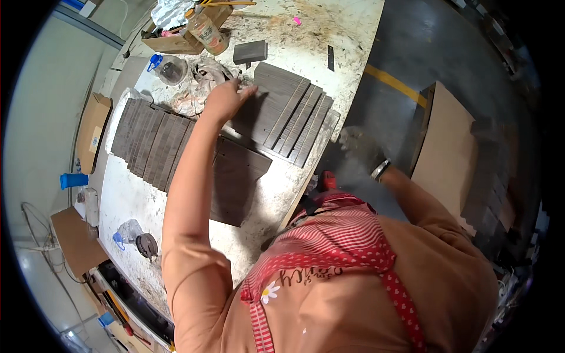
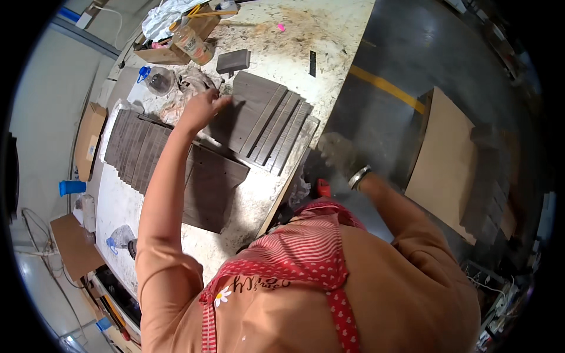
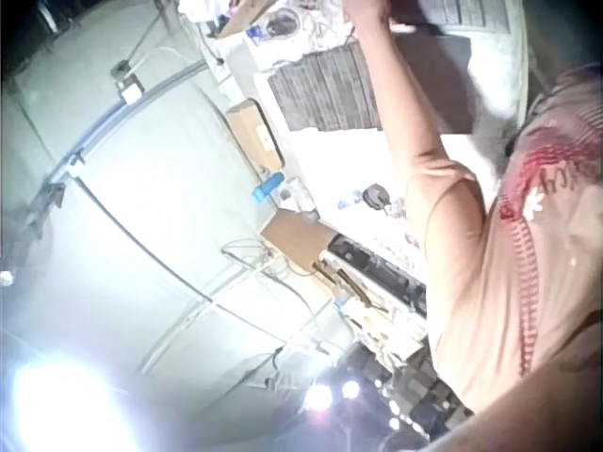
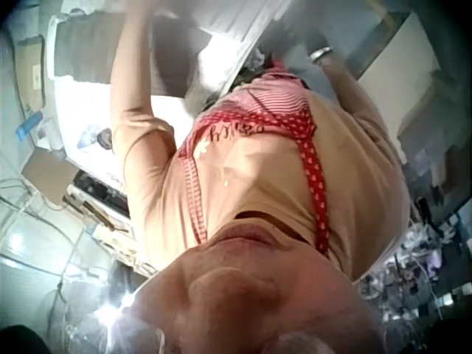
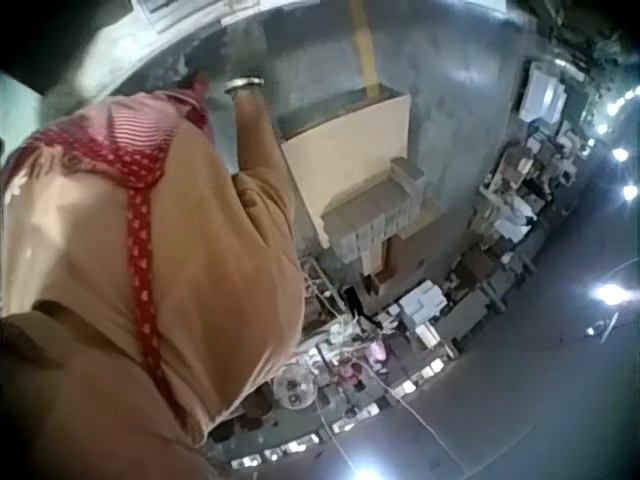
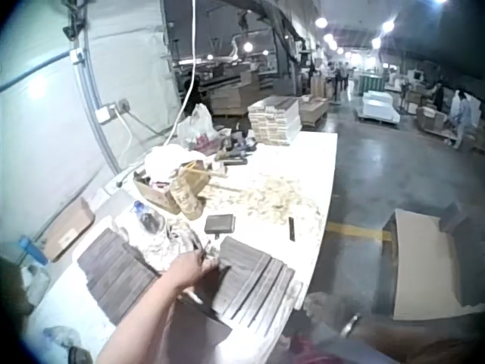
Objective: The person wipes a stack of wooden panels with a cloth, applies liquid from a bottle to the cloth, and wipes the panels again. They then separate the panels, wiping the edges and surfaces of each one individually before restacking and wiping the entire stack.
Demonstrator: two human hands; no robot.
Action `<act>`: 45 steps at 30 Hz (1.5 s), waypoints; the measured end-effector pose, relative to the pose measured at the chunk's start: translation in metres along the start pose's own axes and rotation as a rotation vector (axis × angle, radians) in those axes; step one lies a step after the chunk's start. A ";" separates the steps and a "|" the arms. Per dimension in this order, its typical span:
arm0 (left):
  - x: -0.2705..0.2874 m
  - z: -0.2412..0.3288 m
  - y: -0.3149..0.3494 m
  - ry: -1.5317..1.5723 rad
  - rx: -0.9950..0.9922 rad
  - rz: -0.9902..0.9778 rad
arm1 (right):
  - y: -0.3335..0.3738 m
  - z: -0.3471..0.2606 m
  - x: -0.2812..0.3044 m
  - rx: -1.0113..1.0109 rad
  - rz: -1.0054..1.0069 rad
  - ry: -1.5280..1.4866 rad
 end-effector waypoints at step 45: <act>-0.103 -0.048 0.321 0.432 0.709 0.813 | -0.034 -0.173 -0.242 1.328 -0.777 0.999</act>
Point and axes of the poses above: each hand's wrist, its own y-axis away from the middle knuckle, its own x-axis out of the back of the hand, z = x × y, the point moved 5 cm from there along -y, towards the middle knuckle, and after that the axes turned 4 degrees about x, right-handed, at the moved point
